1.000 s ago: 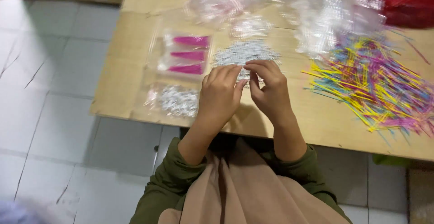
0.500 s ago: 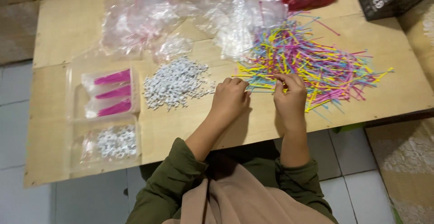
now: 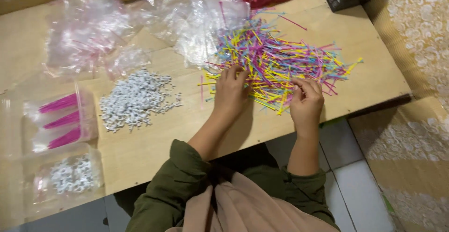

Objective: Sorting yellow plastic sticks from a multi-colored pile and packing them into small plastic bags.

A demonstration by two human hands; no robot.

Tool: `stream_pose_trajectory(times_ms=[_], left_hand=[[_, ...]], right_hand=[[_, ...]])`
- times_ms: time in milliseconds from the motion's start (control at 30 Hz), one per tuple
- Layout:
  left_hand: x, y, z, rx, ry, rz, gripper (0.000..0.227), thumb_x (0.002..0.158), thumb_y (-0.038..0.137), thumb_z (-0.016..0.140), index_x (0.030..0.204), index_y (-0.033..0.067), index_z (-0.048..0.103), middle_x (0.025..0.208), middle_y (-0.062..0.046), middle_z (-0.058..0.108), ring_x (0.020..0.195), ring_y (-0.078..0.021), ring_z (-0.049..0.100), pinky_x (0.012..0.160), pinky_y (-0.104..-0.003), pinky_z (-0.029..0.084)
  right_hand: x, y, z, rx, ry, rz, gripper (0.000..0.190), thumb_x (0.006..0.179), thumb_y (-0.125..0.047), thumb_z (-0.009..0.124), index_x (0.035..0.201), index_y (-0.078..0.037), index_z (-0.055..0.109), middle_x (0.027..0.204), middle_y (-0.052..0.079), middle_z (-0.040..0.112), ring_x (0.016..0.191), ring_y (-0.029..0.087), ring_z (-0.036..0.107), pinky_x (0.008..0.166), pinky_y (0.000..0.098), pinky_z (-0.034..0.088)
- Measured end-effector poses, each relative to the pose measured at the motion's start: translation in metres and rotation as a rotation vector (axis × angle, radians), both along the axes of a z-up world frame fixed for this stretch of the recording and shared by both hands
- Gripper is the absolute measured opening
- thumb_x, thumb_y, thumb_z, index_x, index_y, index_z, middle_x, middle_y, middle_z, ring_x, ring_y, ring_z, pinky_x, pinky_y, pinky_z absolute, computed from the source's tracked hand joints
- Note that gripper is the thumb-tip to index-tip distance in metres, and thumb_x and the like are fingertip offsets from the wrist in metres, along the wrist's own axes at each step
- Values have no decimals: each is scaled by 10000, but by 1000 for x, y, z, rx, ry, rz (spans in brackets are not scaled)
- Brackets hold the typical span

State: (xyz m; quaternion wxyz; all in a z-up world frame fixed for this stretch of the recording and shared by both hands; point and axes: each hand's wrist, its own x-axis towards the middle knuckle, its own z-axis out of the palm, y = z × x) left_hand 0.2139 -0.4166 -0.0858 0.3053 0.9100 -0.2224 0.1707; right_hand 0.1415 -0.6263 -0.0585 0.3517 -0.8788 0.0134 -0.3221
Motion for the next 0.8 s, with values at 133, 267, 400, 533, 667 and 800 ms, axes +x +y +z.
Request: stream_pose_trajectory(times_ms=[133, 267, 400, 533, 667, 800], left_hand=[[-1, -6, -17, -28, -111, -24, 367, 764, 154, 810, 1114, 153, 699, 1145, -56, 589, 1091, -314, 601, 829, -445, 531], [-4, -2, -24, -4, -190, -171, 238, 720, 161, 839, 927, 230, 743, 980, 24, 637, 994, -238, 624, 780, -385, 501], [-9, 4, -18, 72, -164, -301, 83, 767, 192, 808, 795, 238, 745, 892, 49, 660, 945, -201, 602, 750, -350, 460], [-9, 5, -29, 137, -166, -301, 47, 780, 219, 792, 783, 238, 749, 869, 40, 653, 925, -200, 582, 730, -362, 435], [-8, 4, -47, 152, -112, -294, 41, 799, 247, 797, 819, 243, 761, 870, 33, 665, 927, -196, 591, 765, -364, 457], [-12, 2, -37, 123, -106, -298, 74, 874, 256, 755, 928, 210, 733, 924, -3, 663, 941, -223, 613, 800, -391, 485]], right_hand=[[-18, -25, -15, 33, 44, -85, 247, 909, 108, 647, 1063, -39, 773, 954, 114, 670, 941, 312, 649, 778, 357, 521], [-29, -27, -27, 37, 78, -36, 197, 912, 55, 688, 1042, -64, 779, 969, 108, 665, 962, 333, 633, 838, 404, 506], [-31, -2, -31, -36, 106, 90, 145, 877, -40, 761, 984, -134, 790, 948, 51, 672, 939, 314, 609, 861, 420, 484], [-35, 15, -31, -79, 126, 120, 74, 868, -126, 813, 934, -136, 781, 970, 35, 664, 974, 299, 578, 882, 417, 470], [-35, 16, -42, -185, 195, 59, 136, 849, -260, 852, 917, -167, 779, 989, 1, 632, 1025, 276, 535, 885, 421, 404], [-33, 19, -39, -234, 202, 13, 103, 956, -280, 772, 933, -181, 754, 986, -19, 616, 1011, 255, 526, 887, 413, 358]])
